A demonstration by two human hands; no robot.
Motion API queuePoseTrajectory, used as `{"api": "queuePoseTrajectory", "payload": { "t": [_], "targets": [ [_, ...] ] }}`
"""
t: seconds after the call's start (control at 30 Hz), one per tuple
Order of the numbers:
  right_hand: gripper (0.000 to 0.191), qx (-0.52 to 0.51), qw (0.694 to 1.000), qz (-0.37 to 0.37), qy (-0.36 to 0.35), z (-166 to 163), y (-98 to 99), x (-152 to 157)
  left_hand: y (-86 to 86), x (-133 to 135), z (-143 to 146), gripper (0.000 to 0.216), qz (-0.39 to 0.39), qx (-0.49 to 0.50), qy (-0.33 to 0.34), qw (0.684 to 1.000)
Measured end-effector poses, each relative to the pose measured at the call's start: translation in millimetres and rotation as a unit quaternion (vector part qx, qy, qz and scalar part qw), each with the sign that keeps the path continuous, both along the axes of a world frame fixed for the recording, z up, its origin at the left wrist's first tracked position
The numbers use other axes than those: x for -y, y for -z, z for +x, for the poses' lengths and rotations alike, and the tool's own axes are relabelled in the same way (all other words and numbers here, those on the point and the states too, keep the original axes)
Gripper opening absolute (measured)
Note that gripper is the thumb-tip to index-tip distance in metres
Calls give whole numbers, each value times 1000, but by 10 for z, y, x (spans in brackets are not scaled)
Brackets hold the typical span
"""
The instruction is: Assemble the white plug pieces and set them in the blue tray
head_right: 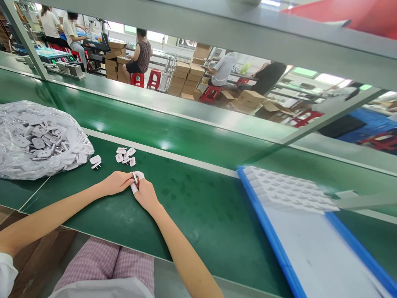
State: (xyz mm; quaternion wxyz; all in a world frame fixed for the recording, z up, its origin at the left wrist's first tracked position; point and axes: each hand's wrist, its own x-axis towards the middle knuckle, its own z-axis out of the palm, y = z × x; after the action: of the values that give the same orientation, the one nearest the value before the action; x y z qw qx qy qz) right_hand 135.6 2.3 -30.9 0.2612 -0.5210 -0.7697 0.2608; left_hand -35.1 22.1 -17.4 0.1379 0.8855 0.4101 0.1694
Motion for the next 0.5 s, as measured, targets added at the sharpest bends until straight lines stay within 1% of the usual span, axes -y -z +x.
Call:
{"api": "queuePoseTrajectory", "payload": {
  "t": [0.5],
  "targets": [
    [28,0,1000,3,-2,0,-13,0,-27,7,3,28,-4,-2,4,1000]
  ]
}}
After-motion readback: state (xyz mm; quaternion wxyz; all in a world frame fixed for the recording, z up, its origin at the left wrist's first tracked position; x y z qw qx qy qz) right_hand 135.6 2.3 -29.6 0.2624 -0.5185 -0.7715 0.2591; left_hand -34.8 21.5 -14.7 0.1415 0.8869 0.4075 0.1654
